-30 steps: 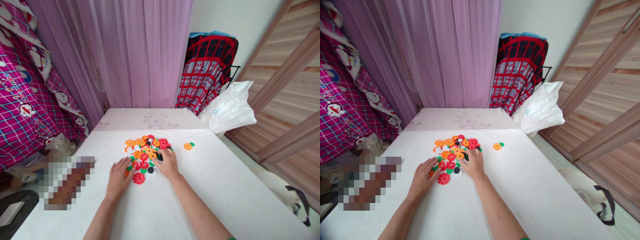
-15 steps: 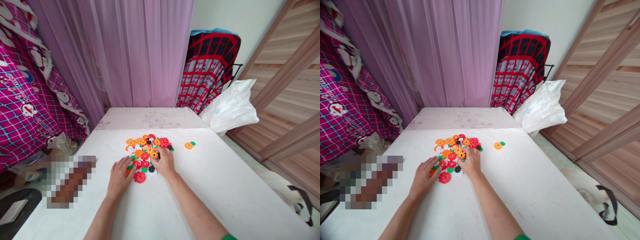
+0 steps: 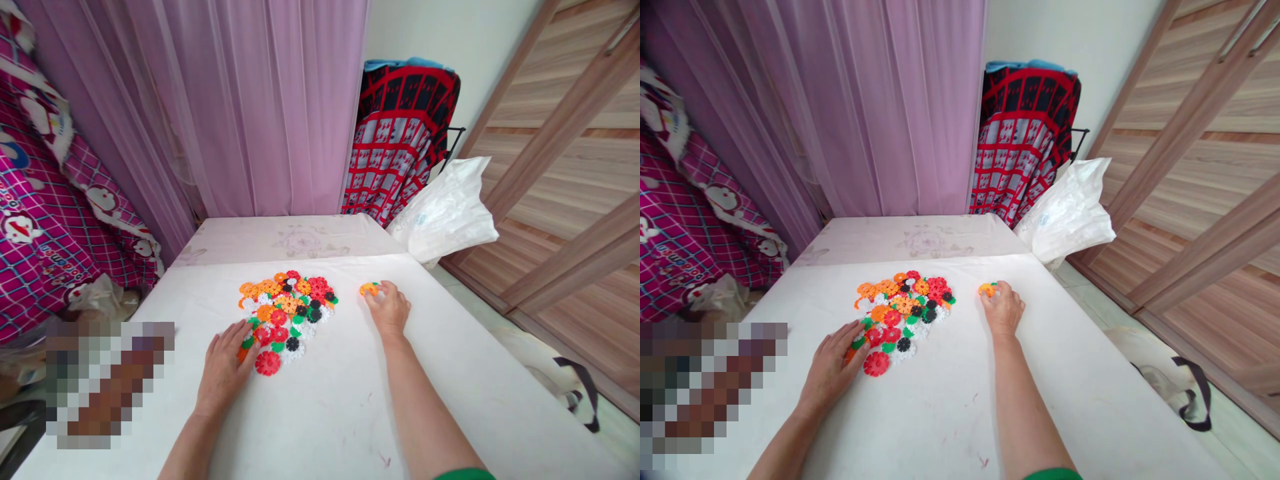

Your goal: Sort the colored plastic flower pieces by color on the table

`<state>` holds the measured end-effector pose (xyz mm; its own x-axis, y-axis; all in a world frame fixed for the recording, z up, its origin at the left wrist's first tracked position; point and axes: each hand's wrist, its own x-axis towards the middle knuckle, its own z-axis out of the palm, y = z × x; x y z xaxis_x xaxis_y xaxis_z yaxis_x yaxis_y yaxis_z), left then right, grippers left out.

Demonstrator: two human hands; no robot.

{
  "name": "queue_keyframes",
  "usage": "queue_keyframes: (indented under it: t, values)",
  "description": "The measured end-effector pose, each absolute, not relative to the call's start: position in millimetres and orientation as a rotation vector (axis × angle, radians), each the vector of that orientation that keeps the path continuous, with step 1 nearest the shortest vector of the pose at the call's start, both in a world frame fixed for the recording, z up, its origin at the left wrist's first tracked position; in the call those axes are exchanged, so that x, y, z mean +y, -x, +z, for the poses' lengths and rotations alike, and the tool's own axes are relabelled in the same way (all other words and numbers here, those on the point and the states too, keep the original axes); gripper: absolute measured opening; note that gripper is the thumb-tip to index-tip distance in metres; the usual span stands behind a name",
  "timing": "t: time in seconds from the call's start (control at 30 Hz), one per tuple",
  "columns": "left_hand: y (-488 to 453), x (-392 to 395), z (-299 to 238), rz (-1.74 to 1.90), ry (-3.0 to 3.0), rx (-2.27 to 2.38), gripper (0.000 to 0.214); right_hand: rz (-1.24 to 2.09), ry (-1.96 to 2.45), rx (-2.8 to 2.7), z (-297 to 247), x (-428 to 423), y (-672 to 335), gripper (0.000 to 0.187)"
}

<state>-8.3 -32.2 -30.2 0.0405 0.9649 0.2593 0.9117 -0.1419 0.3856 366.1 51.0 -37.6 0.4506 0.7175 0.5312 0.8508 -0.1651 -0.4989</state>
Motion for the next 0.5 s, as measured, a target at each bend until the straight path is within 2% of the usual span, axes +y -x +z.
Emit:
queue_keyframes:
  t: [0.5]
  values:
    - [11.5, -32.0, -33.9, 0.716, -2.224, 1.959, 0.046, -0.224, 1.994, -1.382, -41.4, 60.5, -370.8, 0.036]
